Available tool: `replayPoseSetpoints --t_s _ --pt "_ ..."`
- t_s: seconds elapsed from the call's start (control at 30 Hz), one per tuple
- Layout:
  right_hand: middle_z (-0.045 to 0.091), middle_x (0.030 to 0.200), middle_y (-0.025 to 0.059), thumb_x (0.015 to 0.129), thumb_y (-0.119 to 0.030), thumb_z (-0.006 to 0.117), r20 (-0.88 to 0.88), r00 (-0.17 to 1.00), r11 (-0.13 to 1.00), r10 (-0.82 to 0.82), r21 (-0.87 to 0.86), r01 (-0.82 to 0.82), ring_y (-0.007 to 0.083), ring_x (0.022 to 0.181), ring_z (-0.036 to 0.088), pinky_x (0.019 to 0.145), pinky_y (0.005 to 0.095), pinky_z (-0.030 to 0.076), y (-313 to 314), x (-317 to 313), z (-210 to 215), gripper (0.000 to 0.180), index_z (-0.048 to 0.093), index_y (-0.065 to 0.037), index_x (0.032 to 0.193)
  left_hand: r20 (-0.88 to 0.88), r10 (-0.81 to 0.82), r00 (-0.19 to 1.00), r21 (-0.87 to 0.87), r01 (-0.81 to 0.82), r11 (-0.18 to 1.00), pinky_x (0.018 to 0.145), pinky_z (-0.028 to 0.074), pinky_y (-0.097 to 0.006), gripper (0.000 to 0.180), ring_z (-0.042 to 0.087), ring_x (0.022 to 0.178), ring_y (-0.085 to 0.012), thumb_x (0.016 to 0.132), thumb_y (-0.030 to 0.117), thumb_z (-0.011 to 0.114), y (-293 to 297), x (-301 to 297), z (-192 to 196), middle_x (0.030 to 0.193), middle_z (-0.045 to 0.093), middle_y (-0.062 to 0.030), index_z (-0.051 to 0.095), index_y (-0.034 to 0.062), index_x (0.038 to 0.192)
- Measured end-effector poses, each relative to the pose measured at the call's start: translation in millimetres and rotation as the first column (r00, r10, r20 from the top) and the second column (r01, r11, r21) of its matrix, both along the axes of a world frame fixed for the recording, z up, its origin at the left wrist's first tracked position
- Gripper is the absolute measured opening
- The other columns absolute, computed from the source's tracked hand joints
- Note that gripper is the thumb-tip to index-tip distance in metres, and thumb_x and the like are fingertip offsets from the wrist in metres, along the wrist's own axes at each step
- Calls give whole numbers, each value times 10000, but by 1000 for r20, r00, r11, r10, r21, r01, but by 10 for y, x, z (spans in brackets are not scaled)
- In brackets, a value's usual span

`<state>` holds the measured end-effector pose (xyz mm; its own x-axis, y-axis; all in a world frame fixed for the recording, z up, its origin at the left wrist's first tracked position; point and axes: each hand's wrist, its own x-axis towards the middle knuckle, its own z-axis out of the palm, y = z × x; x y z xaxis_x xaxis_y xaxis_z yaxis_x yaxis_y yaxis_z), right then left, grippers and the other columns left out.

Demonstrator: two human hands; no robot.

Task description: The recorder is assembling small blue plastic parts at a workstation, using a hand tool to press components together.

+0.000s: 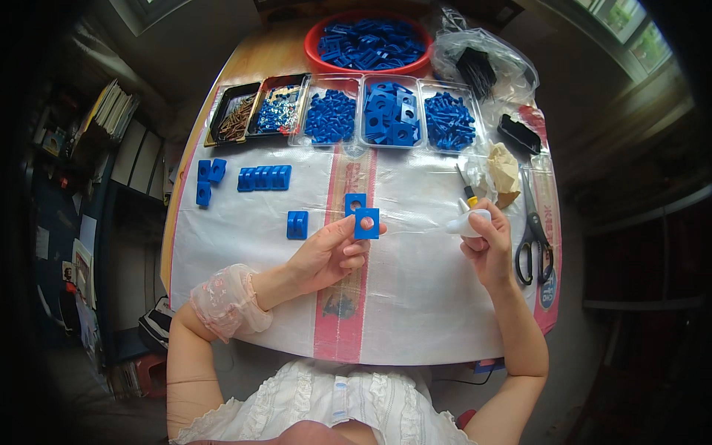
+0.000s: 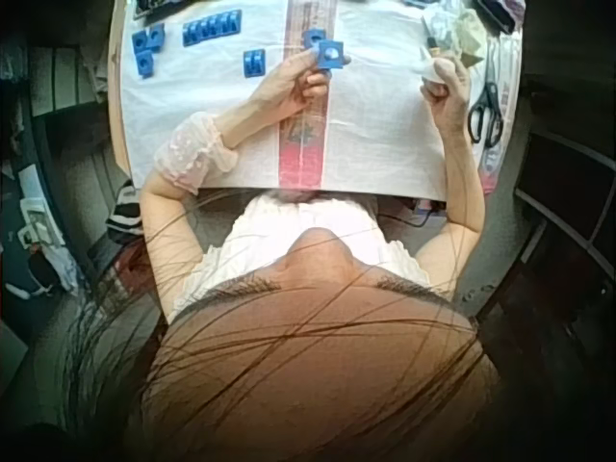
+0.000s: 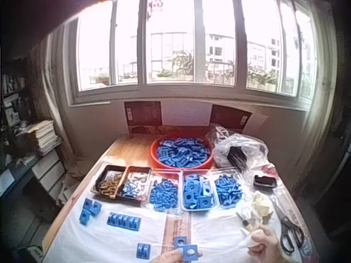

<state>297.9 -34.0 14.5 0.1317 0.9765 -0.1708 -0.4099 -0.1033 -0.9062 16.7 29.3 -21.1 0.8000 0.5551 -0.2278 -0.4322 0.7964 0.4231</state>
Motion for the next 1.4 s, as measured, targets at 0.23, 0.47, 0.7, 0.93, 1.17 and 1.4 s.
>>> replayPoseSetpoints --t_s 0.23,0.47,0.7,0.93,1.17,1.4 --pt "427 624 -67 901 -186 635 -13 1000 1000 10 5 -10 -15 488 296 407 164 188 -3 9 2 152 503 -131 849 -3 4 1000 -11 -4 1000 559 381 -167 303 445 701 -25 1053 333 470 -4 5 12 1294 546 -109 586 68 1142" --pt "418 620 -68 902 -187 632 -11 1000 1000 2 0 -2 -14 486 297 406 164 192 -4 13 -11 143 505 -135 863 -10 9 1000 -16 -9 1000 560 388 -170 301 445 702 -26 1056 332 464 -8 5 20 1289 546 -107 581 70 1145" --pt "426 629 -64 905 -191 631 -29 1000 1000 1 -1 -1 -15 489 302 407 160 195 -7 20 -12 146 502 -136 863 -16 7 1000 -7 -7 1000 558 389 -166 305 443 701 -26 1057 338 460 -9 8 8 1289 545 -106 578 71 1147" --pt "407 620 -67 910 -193 624 -74 997 1000 -14 -15 13 -16 487 295 407 161 190 -11 -13 15 158 488 -141 848 -35 7 999 -2 -7 1000 558 384 -165 314 433 698 -24 1058 341 455 -7 8 18 1292 544 -106 578 68 1151" --pt "390 611 -73 903 -196 632 -49 999 1000 5 -5 -5 -14 479 288 407 164 185 -16 6 7 154 498 -141 852 -27 7 1000 2 -7 1000 558 382 -165 319 430 696 -24 1059 341 453 -9 12 16 1291 550 -108 570 65 1169" --pt "389 613 -73 902 -197 633 -36 999 1000 -10 -9 9 -15 488 290 406 162 185 -10 -6 0 154 499 -139 853 -28 7 1000 4 -7 1000 556 378 -168 315 429 693 -22 1058 337 458 -7 11 1 1309 548 -113 569 67 1175"
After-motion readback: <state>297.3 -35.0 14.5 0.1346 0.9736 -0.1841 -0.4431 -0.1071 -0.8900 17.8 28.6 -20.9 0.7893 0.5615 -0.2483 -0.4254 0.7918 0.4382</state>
